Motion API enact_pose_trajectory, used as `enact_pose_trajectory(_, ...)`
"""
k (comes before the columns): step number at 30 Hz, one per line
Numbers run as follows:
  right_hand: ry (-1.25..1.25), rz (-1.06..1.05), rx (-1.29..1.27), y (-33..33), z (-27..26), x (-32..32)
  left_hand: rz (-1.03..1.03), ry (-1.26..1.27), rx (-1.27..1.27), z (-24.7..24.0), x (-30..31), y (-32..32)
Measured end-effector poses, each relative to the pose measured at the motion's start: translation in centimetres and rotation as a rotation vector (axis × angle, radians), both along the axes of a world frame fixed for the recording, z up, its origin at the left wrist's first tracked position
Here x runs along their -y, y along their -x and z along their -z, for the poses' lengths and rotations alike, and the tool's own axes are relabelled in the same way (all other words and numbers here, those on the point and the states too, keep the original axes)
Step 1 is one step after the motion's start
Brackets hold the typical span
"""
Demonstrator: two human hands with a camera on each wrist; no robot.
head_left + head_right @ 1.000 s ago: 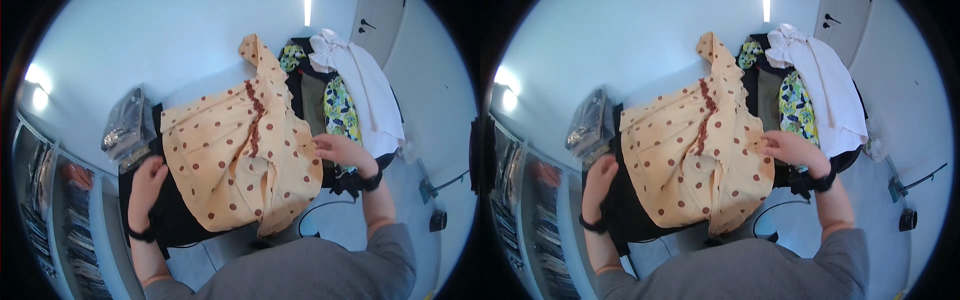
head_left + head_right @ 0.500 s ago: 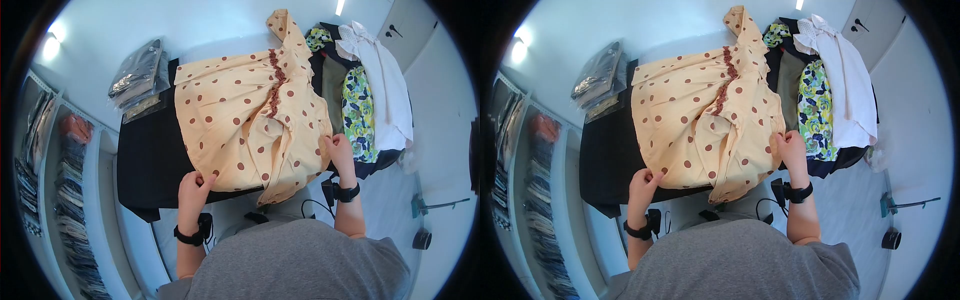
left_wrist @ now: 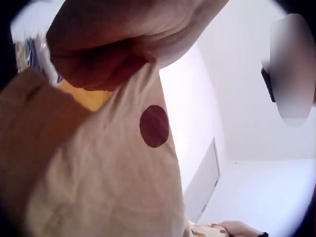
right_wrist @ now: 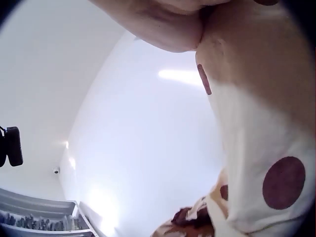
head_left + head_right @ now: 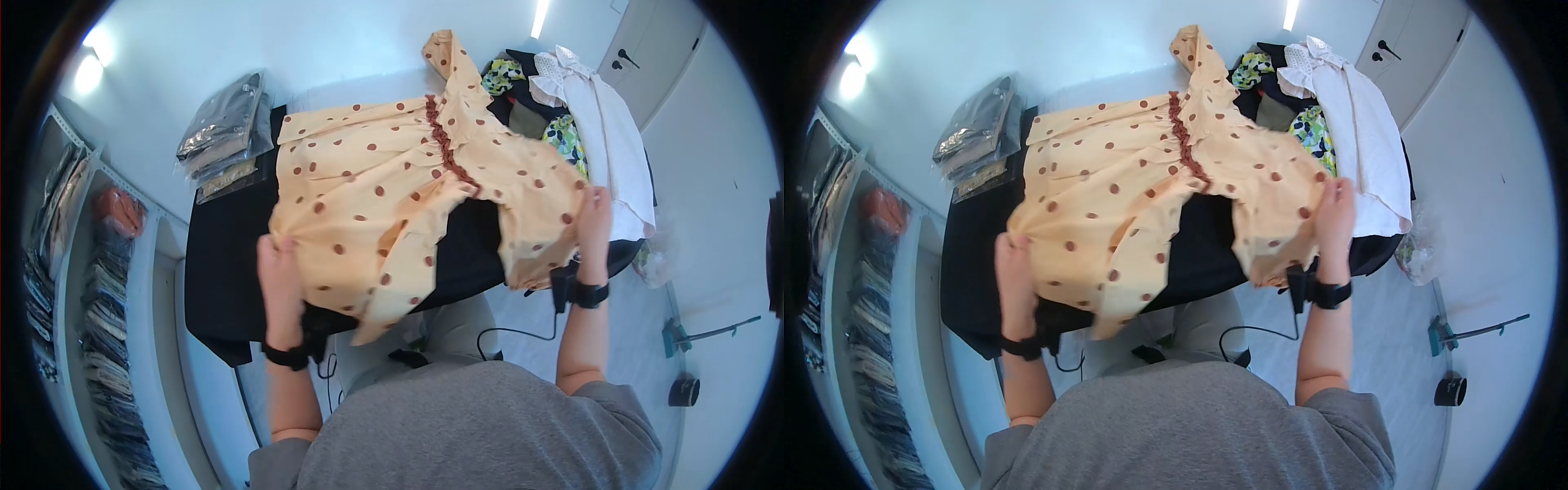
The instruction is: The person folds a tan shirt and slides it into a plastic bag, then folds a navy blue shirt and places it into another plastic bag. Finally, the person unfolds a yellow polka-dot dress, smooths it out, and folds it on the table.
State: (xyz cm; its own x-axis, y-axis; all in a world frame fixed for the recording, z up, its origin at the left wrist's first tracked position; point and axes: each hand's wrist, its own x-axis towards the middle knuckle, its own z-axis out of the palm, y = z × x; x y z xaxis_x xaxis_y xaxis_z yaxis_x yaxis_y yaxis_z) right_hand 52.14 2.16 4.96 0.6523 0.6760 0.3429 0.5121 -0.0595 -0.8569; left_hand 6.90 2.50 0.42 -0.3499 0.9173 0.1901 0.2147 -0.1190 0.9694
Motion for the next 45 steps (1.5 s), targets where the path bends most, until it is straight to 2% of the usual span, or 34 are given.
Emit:
enact_pose_trajectory(2,-0.067,-0.064,-0.001,-3.1,-1.2,1.0,0.004,0.002,-0.024,-1.7,-0.1,3.6)
enact_pose_trajectory(3,-0.001,-0.063,-0.018,-3.0,-2.5,2.1,0.006,0.023,0.005,-2.9,0.5,4.3)
enact_pose_trajectory(4,-0.053,-0.102,-0.065,-3.9,-2.1,2.5,0.007,0.045,0.035,-3.8,1.0,4.9)
enact_pose_trajectory(6,0.076,-0.114,-0.064,-5.7,-0.2,3.8,0.025,0.111,0.047,-3.1,1.6,6.8)
enact_pose_trajectory(8,0.248,-0.11,0.031,-6.2,2.2,5.6,0.037,0.235,-0.266,-0.8,2.3,8.3)
enact_pose_trajectory(9,0.309,-0.083,0.178,-6.9,3.7,6.2,0.025,0.216,-0.328,0.0,3.2,8.1)
enact_pose_trajectory(12,0.466,-0.136,0.309,-6.3,4.8,8.3,-0.001,0.348,-0.251,0.3,5.6,8.2)
enact_pose_trajectory(13,0.534,-0.158,0.311,-6.3,4.7,8.7,0.003,0.352,-0.156,0.3,6.3,8.4)
enact_pose_trajectory(16,0.642,-0.133,0.389,-6.0,2.5,8.8,-0.01,0.395,-0.187,0.4,7.9,9.6)
enact_pose_trajectory(17,0.59,-0.1,0.473,-4.3,0.3,8.2,-0.003,0.483,-0.256,0.5,8.5,10.2)
enact_pose_trajectory(18,0.467,-0.147,0.447,-3.9,-0.5,7.3,0.035,0.543,-0.28,0.9,9.2,10.6)
enact_pose_trajectory(20,0.382,-0.286,0.504,-0.6,-3.7,5.0,0.143,0.67,-0.266,1.6,10.1,10.7)
enact_pose_trajectory(22,0.321,-0.548,0.53,3.2,-6.3,2.2,0.276,0.549,-0.237,5.2,11.1,11.1)
enact_pose_trajectory(24,0.409,-0.76,0.644,7.9,-8.9,-1.3,0.31,0.561,-0.143,6.4,11.0,9.7)
enact_pose_trajectory(26,0.389,-0.923,0.785,12.6,-9.7,-5.3,0.339,0.411,0.006,9.8,10.6,9.0)
enact_pose_trajectory(30,0.494,-1.077,1.023,21.3,-7.1,-15.8,0.324,0.317,0.055,9.8,10.3,6.0)
enact_pose_trajectory(32,0.462,-1.06,1.06,24.6,-4.7,-20.1,0.254,0.381,0.223,9.2,10.5,5.6)
enact_pose_trajectory(36,0.437,-1.029,1.075,28.5,0.0,-25.7,0.258,0.44,0.246,7.5,12.2,6.1)
enact_pose_trajectory(38,0.274,-0.918,1.149,29.0,1.9,-27.4,0.201,0.417,0.295,6.5,12.8,6.3)
enact_pose_trajectory(40,0.313,-0.944,1.164,28.7,2.5,-29.7,0.189,0.416,0.292,7.4,13.7,7.2)
enact_pose_trajectory(43,0.39,-0.828,1.095,27.3,1.8,-33.9,0.174,0.441,0.306,6.7,14.0,7.5)
enact_pose_trajectory(45,0.186,-0.702,0.528,25.7,0.8,-36.2,0.178,0.458,0.305,5.9,14.2,7.7)
